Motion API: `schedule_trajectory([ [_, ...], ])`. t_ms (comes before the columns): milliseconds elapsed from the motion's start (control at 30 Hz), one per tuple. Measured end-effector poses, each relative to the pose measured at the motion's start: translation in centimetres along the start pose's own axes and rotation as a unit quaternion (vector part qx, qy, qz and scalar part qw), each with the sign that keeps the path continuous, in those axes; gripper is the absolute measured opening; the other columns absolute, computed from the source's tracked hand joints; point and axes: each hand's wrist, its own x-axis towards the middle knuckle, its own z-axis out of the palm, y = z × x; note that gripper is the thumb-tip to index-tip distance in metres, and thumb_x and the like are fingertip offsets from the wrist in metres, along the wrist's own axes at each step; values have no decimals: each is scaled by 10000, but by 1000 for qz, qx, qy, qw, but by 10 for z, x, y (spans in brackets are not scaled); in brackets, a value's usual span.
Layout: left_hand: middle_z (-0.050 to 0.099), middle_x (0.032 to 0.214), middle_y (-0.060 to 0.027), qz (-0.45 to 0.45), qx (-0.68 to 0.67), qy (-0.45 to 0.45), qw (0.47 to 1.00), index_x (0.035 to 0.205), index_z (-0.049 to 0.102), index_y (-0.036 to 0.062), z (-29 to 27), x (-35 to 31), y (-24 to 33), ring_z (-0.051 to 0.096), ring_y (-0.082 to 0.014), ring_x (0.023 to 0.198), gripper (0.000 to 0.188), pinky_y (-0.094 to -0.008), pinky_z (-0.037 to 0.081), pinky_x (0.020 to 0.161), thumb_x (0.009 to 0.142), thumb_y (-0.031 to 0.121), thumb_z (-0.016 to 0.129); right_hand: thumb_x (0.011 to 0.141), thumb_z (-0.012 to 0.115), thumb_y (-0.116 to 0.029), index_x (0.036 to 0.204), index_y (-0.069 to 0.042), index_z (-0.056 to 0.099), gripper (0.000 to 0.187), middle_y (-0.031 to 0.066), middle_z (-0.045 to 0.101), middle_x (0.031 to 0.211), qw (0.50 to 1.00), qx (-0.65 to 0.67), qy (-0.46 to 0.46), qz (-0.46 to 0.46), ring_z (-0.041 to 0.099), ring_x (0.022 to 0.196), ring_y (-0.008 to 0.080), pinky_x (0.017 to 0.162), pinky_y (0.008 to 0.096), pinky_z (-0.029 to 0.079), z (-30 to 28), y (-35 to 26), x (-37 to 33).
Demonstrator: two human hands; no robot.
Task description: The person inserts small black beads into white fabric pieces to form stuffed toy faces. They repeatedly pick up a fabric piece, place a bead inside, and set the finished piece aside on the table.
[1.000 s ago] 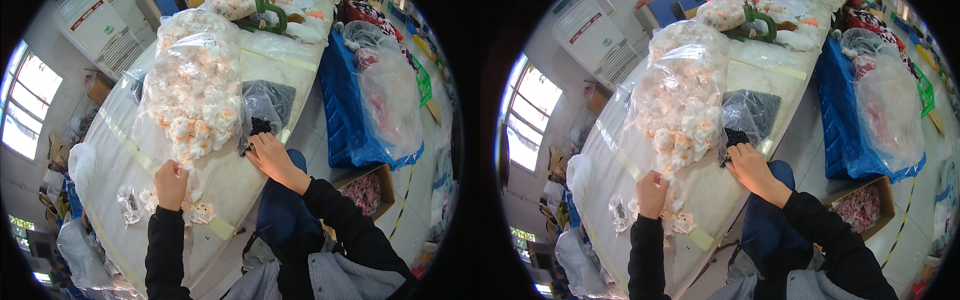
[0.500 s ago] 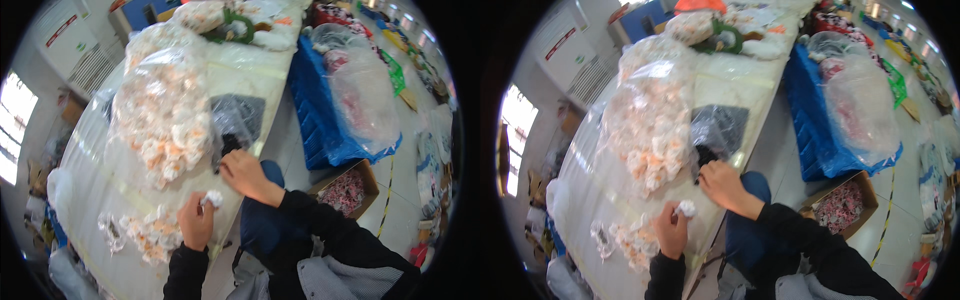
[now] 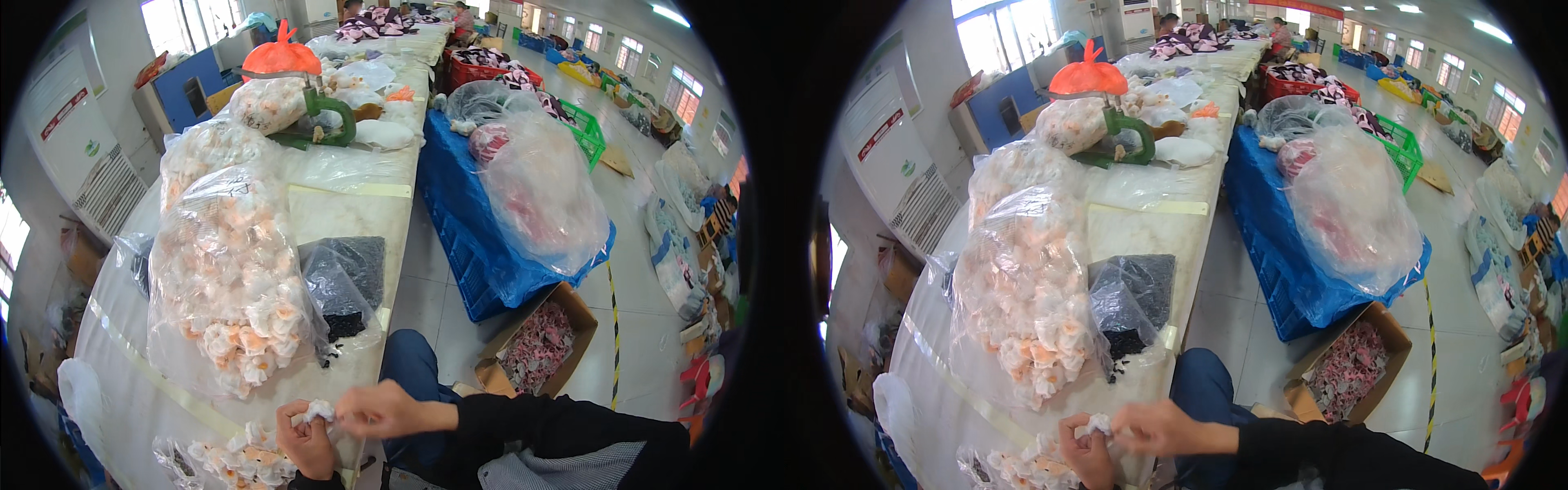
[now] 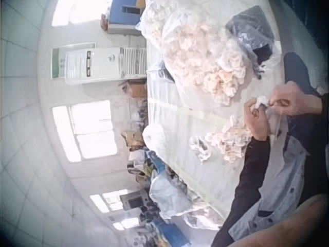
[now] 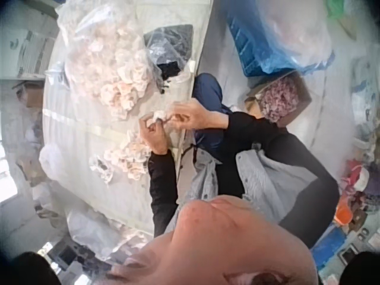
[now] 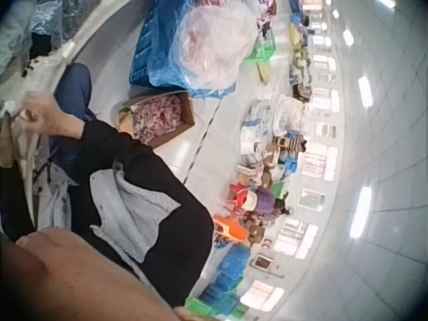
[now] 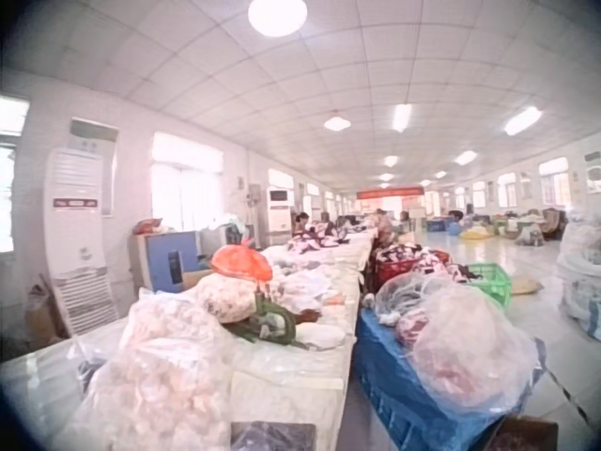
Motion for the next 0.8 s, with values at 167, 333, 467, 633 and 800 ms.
schedule_trajectory([
  [167,670,941,-56,112,181,-52,976,1054,748,-1,-12,0,0,598,-81,739,259,-243,464,609,832,-99,658,937,796,-220,1037,-135,735,145,34,778,1163,981,-140,29,-130,757,756,237,597,309,587,17,-6,-12],
  [333,717,960,-18,-13,110,-57,992,1079,741,9,-5,-3,3,549,-84,735,117,-239,428,632,975,65,740,902,811,-119,1075,-59,769,187,107,779,1001,987,-149,59,-31,691,624,203,557,292,530,17,-2,-4],
  [467,720,949,3,-170,-65,-94,979,1162,697,3,-6,-11,13,511,-24,670,154,-208,372,558,1050,108,682,916,802,-100,1081,-42,750,182,101,745,918,992,-107,54,35,685,635,221,560,304,524,15,-13,-5],
  [633,706,907,-6,-187,-160,-86,965,1176,679,5,-14,-10,7,448,18,584,162,-178,283,485,1063,120,669,918,800,-97,1074,-43,758,170,97,745,908,993,-110,35,-27,686,661,231,588,306,530,15,-8,-13],
  [800,598,805,61,-205,-150,-92,963,1128,674,22,-10,-9,8,360,13,517,124,-183,249,464,1067,126,646,917,801,-98,1070,-24,751,177,95,726,881,988,-147,26,29,684,680,222,611,292,529,14,-11,-11],
])
